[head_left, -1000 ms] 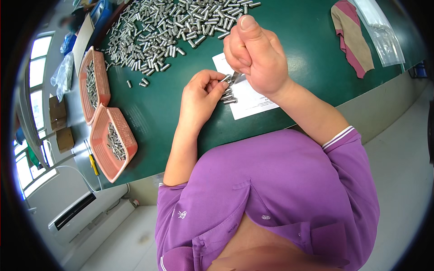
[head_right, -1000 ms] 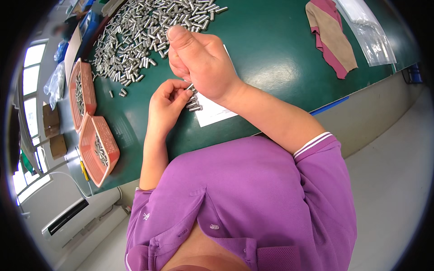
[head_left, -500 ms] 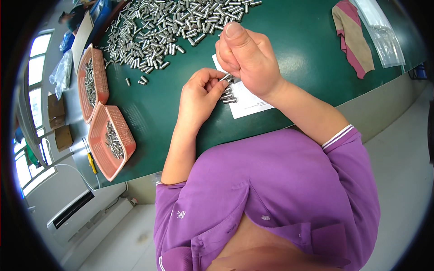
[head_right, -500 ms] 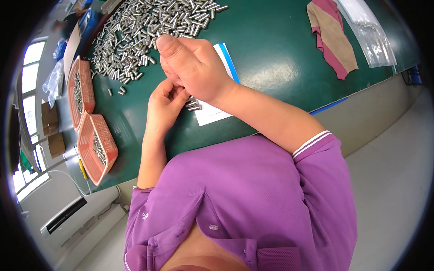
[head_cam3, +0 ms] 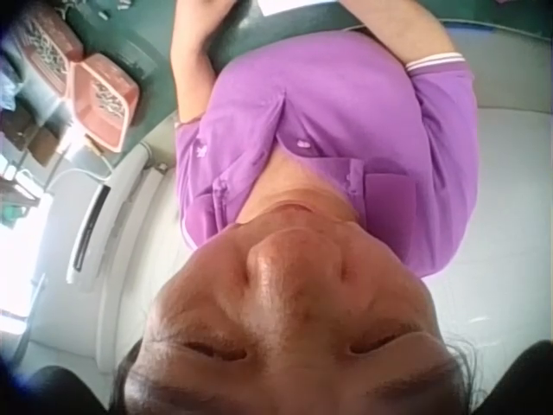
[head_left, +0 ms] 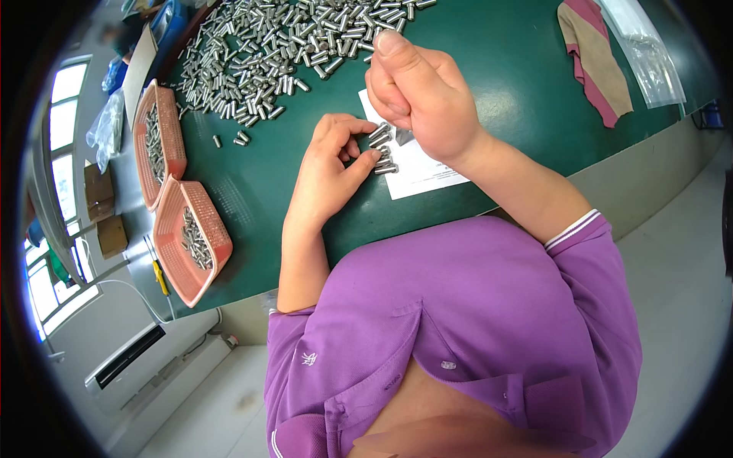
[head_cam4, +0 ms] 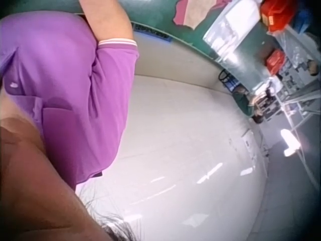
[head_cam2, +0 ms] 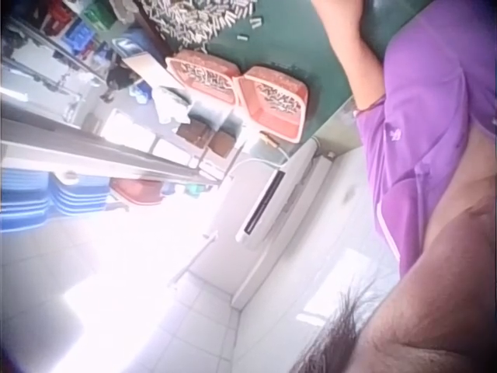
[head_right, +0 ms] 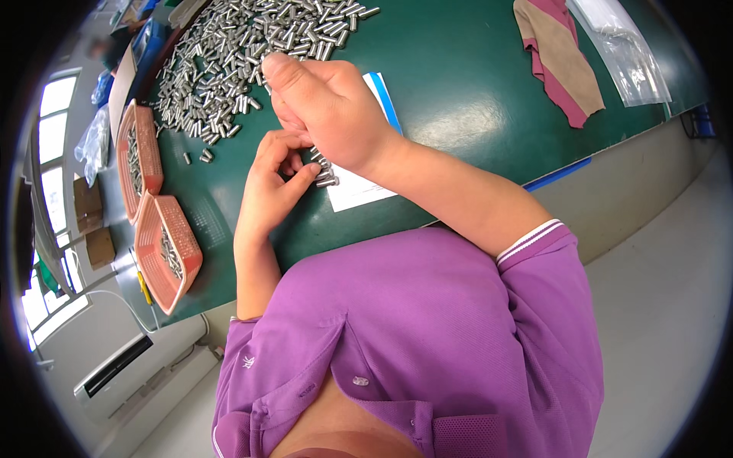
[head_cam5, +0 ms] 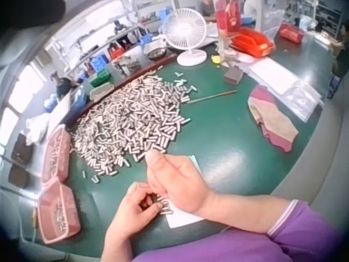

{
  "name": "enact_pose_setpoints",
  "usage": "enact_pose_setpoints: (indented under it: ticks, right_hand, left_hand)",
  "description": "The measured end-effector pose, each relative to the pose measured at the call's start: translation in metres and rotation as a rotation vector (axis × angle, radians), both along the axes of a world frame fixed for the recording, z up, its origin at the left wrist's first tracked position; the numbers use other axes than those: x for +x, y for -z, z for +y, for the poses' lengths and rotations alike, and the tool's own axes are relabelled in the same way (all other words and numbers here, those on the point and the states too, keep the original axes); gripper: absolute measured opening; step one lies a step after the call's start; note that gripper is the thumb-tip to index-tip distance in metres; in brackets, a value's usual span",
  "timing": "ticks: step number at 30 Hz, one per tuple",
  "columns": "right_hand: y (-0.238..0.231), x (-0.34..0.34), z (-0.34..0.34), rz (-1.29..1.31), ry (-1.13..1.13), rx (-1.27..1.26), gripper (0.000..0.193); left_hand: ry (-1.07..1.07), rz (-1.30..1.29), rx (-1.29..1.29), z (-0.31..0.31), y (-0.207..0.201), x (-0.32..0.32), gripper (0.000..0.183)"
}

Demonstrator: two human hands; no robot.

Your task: The person sorts small cylindrical metal components by hand, placing them into trays or onto a sorting card.

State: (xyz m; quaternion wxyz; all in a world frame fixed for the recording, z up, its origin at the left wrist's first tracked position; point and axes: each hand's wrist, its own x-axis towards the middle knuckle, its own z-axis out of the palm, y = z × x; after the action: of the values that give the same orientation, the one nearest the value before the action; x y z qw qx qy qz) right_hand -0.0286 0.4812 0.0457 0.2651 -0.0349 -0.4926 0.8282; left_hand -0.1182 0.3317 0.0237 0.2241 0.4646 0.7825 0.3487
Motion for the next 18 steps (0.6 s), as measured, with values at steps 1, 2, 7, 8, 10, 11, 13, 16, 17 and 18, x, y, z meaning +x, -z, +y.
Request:
enact_pose_setpoints:
  ticks: [1,2,7,8,10,11,13,16,17,18]
  right_hand:
    - [0.0,0.0,-0.001,-0.005,-0.017,-0.004,0.055]
    - [-0.001,0.001,-0.001,-0.009,-0.034,-0.008,0.055]
    - [0.001,-0.001,-0.002,0.006,-0.01,-0.015,0.055]
    - [0.001,-0.002,-0.002,0.009,-0.013,-0.024,0.055]
    - [0.002,-0.001,-0.001,0.012,-0.02,-0.001,0.055]
    - [0.002,-0.001,0.0,0.014,-0.029,0.023,0.055]
    - [0.002,0.001,0.001,0.019,-0.027,0.019,0.055]
    - [0.001,0.001,0.0,0.032,-0.024,0.011,0.055]
    - [0.0,0.001,0.0,0.041,-0.023,0.006,0.055]
    - [0.0,0.001,0.0,0.041,-0.023,0.006,0.055]
  left_hand:
    - [-0.004,-0.005,0.035,0.0,0.001,0.002,0.029]
    - [-0.007,-0.01,0.07,-0.001,0.001,0.003,0.029]
    - [0.015,0.01,0.092,0.001,0.004,0.004,0.032]
    - [0.014,0.009,0.093,0.002,0.005,0.005,0.031]
    - [0.012,0.021,0.097,0.003,0.006,0.007,0.029]
    - [0.008,0.033,0.101,0.003,0.007,0.008,0.028]
    - [-0.01,0.034,0.102,0.005,0.008,0.01,0.025]
    - [-0.045,0.043,0.106,0.006,0.009,0.012,0.022]
    - [-0.061,0.052,0.107,0.006,0.009,0.013,0.021]
    - [-0.061,0.052,0.108,0.006,0.009,0.013,0.021]
